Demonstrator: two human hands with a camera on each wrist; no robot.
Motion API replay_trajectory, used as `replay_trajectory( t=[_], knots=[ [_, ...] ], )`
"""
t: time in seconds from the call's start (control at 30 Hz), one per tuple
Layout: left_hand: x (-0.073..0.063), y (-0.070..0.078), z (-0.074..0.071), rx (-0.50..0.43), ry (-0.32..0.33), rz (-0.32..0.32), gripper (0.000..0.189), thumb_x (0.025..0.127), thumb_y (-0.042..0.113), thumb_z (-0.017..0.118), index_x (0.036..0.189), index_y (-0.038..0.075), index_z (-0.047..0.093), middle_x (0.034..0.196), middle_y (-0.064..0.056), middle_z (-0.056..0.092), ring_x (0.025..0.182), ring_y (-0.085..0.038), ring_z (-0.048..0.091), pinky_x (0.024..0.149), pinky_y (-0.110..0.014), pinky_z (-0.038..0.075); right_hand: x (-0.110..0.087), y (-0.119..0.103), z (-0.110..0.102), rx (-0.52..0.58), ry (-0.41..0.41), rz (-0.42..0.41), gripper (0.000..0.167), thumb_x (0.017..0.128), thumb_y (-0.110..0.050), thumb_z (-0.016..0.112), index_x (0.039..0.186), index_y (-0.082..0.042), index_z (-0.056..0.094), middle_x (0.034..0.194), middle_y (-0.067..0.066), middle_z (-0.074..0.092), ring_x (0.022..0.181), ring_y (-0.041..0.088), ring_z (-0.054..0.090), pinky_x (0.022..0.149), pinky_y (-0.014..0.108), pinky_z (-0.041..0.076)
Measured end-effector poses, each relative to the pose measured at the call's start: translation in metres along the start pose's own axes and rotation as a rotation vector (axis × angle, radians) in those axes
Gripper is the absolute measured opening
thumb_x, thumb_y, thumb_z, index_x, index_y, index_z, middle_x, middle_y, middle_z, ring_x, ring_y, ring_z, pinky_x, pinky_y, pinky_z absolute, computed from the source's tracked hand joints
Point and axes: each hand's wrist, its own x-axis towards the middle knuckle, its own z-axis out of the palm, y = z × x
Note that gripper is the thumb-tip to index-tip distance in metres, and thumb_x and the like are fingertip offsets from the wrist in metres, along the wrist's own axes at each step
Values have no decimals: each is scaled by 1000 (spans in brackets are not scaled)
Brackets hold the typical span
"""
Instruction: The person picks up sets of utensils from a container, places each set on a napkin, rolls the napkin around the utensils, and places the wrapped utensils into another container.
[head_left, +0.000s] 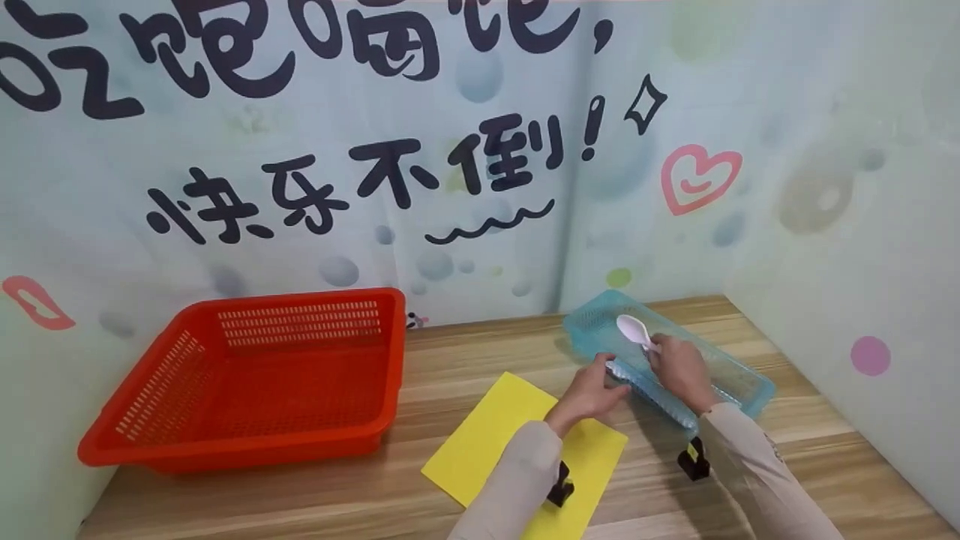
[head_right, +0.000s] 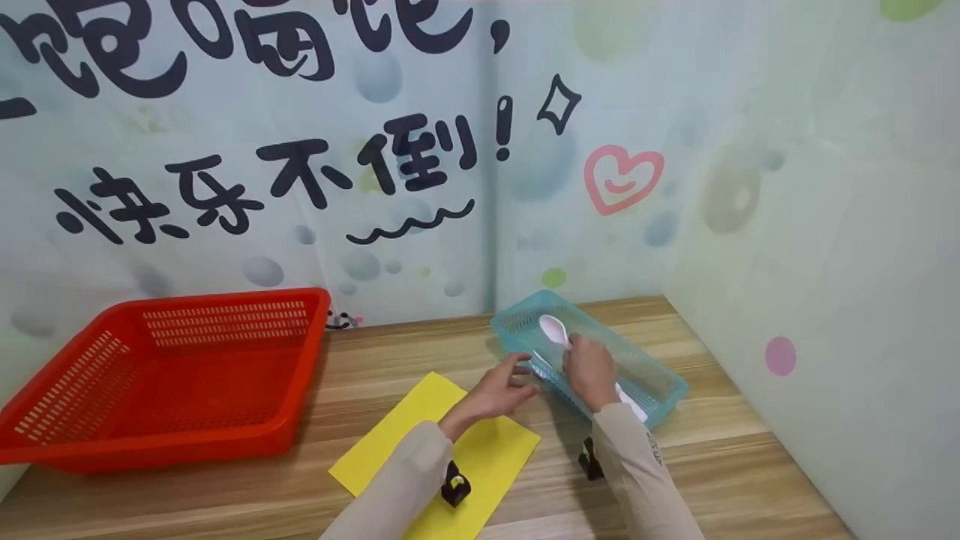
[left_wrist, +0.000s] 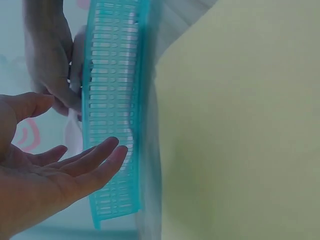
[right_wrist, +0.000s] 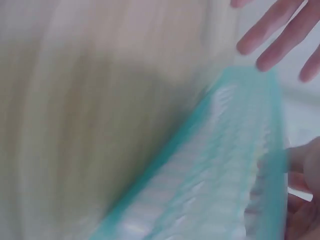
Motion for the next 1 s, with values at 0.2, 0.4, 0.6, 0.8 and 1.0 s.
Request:
replay_trajectory(
  t=[0.2,0.4,0.6,0.8,1.0],
  knots=[
    [-7,4,-18,-182,29,-50,54,88,20,55,133,6,29,128,-15,46,112,-27,50,88,-33,45,3,-38,-4,208,20,14,16,88,-5,51,87,9,58,59,9,51,49,14,39,44,26,32],
    [-20,3,-35,-339,47,-60,56,88,21,56,135,7,29,126,-14,47,102,-24,57,80,-35,49,-1,-74,-3,647,-150,132,23,95,-5,33,101,11,49,69,8,49,53,9,45,49,21,41],
    [-34,-3,-44,-359,101,-6,48,87,14,57,130,7,38,111,-12,55,83,-20,62,68,-35,52,-10,-101,8,766,-123,167,20,93,-2,38,105,12,47,88,20,56,70,19,56,62,24,47],
    [-47,-11,-49,-58,264,42,27,83,10,60,107,-4,57,78,-7,59,61,-11,56,48,-20,48,-17,-121,29,694,-76,210,19,90,-4,48,104,8,52,96,19,58,83,24,56,67,29,50],
    [-53,-24,-56,137,384,52,10,79,8,61,75,-1,64,59,-4,55,54,-9,47,45,-17,37,-22,-132,51,735,-87,208,13,87,1,51,96,9,55,84,17,60,70,18,54,57,24,47]
  ],
)
